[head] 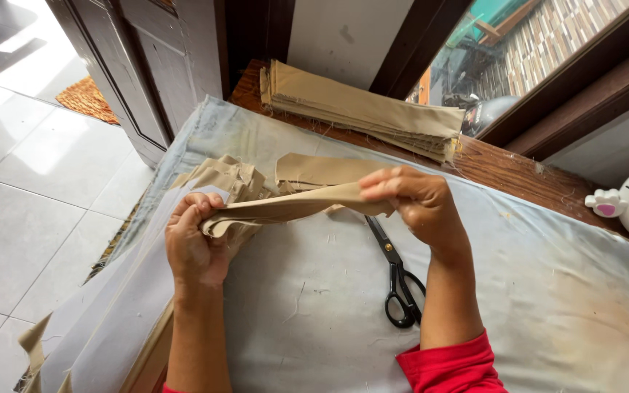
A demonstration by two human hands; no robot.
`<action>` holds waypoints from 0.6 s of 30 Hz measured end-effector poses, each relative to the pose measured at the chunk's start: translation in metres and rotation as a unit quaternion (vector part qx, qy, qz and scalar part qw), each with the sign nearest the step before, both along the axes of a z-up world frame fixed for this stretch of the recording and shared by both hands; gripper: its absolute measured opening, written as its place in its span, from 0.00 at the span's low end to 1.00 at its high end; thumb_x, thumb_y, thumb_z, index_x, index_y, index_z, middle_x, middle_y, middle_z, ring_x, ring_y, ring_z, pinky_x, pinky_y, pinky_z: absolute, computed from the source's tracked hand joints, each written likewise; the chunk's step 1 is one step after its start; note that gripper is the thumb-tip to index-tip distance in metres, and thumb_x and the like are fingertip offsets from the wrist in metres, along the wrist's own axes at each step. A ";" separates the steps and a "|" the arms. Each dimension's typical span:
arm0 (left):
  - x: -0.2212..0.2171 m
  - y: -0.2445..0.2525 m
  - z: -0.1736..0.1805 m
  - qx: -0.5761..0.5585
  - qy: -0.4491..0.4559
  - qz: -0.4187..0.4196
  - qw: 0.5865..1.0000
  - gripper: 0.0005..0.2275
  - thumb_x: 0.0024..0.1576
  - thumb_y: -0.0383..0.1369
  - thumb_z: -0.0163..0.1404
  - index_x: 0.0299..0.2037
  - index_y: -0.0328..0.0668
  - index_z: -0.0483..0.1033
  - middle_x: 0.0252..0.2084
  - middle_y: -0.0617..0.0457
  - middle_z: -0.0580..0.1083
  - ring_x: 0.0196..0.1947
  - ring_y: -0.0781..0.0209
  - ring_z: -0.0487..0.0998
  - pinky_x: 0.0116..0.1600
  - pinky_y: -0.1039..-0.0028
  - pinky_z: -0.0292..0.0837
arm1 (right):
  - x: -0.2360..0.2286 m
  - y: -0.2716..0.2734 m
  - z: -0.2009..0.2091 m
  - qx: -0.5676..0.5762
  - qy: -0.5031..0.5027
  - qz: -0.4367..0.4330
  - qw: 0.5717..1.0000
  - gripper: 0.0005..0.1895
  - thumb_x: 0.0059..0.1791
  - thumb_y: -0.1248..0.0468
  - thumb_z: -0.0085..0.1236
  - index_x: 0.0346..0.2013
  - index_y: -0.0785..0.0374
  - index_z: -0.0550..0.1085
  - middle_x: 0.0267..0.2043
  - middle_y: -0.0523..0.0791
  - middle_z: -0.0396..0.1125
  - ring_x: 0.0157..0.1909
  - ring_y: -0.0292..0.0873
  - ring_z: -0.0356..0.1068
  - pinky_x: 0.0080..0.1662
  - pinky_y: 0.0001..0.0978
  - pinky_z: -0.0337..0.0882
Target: The person uses scissors to cut beige fabric pieces that have white paper templates attached. They trim the edges of the fabric, remove the paper templates, and place the cut pieces into a stack on the table.
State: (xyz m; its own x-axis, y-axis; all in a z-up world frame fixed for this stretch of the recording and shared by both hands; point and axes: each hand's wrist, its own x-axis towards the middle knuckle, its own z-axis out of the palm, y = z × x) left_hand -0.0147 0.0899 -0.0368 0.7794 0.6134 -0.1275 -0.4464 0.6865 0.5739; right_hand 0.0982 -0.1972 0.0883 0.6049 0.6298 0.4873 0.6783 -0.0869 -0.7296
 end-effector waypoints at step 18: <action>-0.003 0.008 -0.003 0.011 -0.053 -0.011 0.998 0.05 0.58 0.20 0.41 0.32 0.41 0.65 0.31 0.49 0.70 0.19 0.74 0.65 0.18 0.95 0.51 | 0.024 -0.024 -0.025 0.042 0.269 0.189 0.943 0.11 0.46 0.76 0.62 0.44 0.73 0.80 0.35 0.51 0.75 0.35 0.38 0.70 0.36 0.34 0.77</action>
State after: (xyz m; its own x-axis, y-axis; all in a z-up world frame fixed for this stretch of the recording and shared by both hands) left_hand -0.0173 0.0975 -0.0398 0.8009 0.5980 -0.0301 -0.4904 0.6839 0.5401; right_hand 0.1222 -0.2211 0.0629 0.5179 0.8234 0.2319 0.1793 0.1606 -0.9706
